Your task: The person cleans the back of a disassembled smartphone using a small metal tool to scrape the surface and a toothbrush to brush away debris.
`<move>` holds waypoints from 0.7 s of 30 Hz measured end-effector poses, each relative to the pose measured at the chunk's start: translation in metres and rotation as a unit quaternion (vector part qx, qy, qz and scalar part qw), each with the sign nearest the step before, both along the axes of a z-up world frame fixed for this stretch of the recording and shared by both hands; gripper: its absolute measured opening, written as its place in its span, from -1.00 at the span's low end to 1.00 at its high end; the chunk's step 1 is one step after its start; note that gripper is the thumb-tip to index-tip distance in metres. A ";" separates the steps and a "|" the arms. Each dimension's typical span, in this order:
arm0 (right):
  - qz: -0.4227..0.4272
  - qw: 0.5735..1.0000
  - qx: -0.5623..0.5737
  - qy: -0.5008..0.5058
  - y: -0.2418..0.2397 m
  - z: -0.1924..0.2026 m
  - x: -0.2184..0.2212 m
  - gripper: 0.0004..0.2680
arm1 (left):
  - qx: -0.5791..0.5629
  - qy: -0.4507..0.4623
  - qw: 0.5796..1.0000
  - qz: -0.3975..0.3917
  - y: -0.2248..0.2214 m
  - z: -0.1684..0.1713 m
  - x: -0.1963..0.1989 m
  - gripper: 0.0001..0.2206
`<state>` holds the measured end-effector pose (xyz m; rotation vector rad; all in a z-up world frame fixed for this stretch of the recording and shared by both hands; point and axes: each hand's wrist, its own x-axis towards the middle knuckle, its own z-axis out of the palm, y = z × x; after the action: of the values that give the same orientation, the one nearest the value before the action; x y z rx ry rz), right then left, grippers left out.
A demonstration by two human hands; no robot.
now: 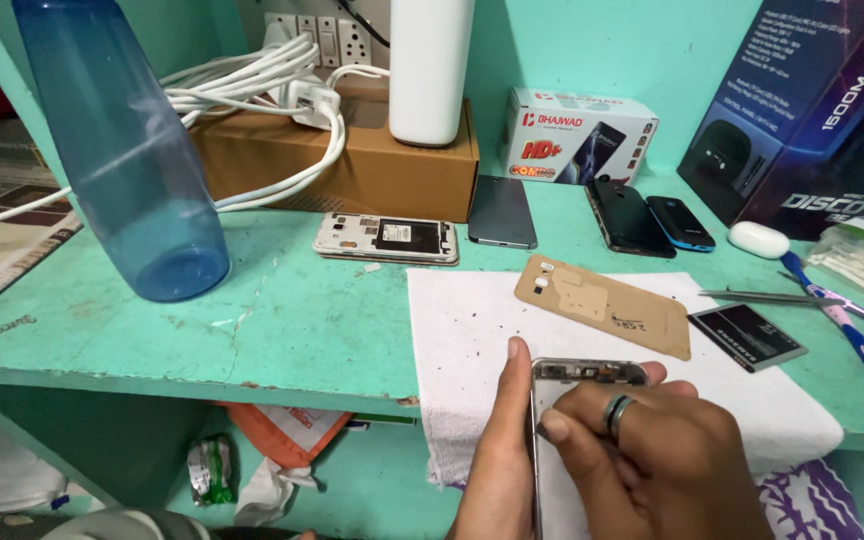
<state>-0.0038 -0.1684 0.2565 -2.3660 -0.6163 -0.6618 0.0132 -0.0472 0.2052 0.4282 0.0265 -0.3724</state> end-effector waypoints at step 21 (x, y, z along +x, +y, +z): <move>-0.053 0.995 0.050 0.061 0.018 0.114 0.091 -0.88 | -0.023 -0.057 0.990 -0.129 0.016 0.078 0.100 -0.37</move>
<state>0.0875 -0.1499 0.3701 -2.3378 -0.3973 -0.5744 0.1130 -0.0315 0.2834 0.4073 -0.1496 -0.6020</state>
